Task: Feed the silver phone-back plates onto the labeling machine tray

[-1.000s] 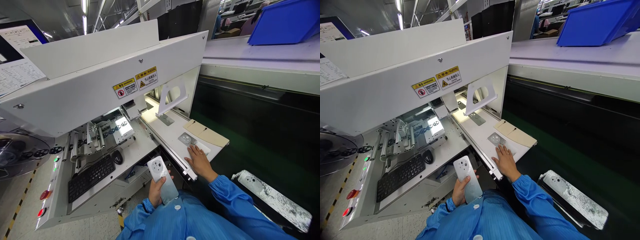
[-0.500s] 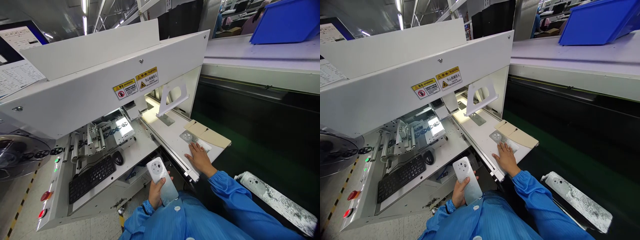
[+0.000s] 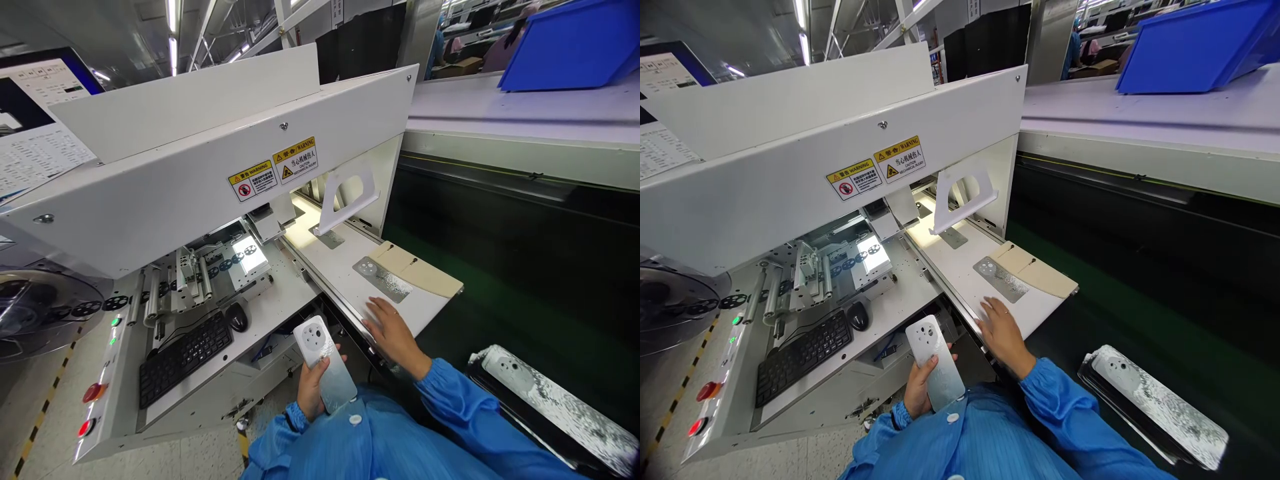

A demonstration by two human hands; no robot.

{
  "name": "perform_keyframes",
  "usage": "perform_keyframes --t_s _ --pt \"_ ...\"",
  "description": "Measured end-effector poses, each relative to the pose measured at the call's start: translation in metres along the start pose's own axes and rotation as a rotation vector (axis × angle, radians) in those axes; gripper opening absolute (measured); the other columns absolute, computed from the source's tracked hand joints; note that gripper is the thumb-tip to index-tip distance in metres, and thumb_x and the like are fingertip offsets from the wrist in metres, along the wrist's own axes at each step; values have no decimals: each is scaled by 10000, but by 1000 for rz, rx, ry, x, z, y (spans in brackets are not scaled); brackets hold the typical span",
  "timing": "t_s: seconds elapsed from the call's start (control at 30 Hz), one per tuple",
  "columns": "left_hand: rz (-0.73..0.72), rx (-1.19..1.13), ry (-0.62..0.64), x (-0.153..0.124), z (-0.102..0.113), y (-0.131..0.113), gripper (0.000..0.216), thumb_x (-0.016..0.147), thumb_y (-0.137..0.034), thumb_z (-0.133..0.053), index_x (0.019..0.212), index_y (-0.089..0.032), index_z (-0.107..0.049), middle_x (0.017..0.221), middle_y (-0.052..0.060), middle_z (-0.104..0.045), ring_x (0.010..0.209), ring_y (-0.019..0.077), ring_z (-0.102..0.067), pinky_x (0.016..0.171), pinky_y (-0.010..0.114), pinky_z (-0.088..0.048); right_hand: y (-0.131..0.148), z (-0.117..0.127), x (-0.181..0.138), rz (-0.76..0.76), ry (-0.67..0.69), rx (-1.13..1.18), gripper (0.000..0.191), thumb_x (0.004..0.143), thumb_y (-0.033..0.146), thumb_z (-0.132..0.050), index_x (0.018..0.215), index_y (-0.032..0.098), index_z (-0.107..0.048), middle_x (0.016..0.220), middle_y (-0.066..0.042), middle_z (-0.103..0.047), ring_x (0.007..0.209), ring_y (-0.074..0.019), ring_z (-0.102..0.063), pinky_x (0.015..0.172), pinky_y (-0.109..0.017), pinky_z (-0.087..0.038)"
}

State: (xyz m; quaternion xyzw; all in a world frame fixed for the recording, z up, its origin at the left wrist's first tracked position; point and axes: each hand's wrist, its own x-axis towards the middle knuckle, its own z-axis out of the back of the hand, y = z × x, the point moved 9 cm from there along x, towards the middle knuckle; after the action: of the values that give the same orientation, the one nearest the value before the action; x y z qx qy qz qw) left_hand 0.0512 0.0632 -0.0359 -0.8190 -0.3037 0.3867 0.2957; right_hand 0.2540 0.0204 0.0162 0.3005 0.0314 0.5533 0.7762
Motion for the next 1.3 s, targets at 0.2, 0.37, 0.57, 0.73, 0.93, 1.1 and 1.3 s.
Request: perform_keyframes --t_s 0.2,0.37,0.57,0.73,0.93,1.1,1.3 --pt "70 -128 -4 2 2 10 559 534 -497 -786 942 -122 -707 971 159 -737 1053 383 -633 950 477 -474 60 -19 -41 -1 127 387 366 946 436 -402 1162 192 -568 1072 -92 -635 988 -228 -597 863 -371 -514" --pt "71 -124 59 -2 -7 8 490 610 -493 -755 919 -115 -717 942 153 -748 1062 365 -637 994 480 -447 61 -42 -60 -198 327 655 487 901 509 -462 1266 186 -472 979 -68 -634 888 -229 -606 757 -366 -505" --pt "27 -90 43 -8 -10 0 596 599 -480 -787 1035 -90 -672 1002 189 -730 1080 380 -625 999 507 -440 61 -48 -67 -219 392 699 541 869 547 -473 1247 161 -468 931 -68 -630 851 -237 -600 761 -375 -484" --pt "-3 -72 -40 -8 0 -2 674 541 -489 -828 1074 -113 -658 974 162 -739 999 360 -666 959 492 -477 65 -50 -69 -204 419 709 551 868 581 -466 1231 167 -478 1004 -86 -635 902 -245 -600 789 -379 -488" --pt "-31 -48 -89 -9 9 -3 610 517 -474 -843 991 -129 -677 895 122 -750 952 340 -683 908 450 -515 67 -51 -69 -175 398 721 493 859 571 -490 1139 168 -530 967 -73 -636 855 -228 -595 743 -346 -481" --pt "3 -79 -100 -11 11 1 587 490 -434 -866 957 -133 -680 863 113 -753 949 334 -687 900 443 -530 63 -51 -68 -187 320 667 373 821 555 -515 736 193 -484 718 -17 -560 682 -174 -516 599 -276 -398" --pt "58 -66 -138 -13 18 6 428 676 -297 -781 1054 -149 -648 967 113 -742 1035 318 -661 940 412 -521 56 -45 -67 -206 233 674 394 839 578 -444 724 201 -452 676 0 -504 651 -164 -477 586 -270 -379"
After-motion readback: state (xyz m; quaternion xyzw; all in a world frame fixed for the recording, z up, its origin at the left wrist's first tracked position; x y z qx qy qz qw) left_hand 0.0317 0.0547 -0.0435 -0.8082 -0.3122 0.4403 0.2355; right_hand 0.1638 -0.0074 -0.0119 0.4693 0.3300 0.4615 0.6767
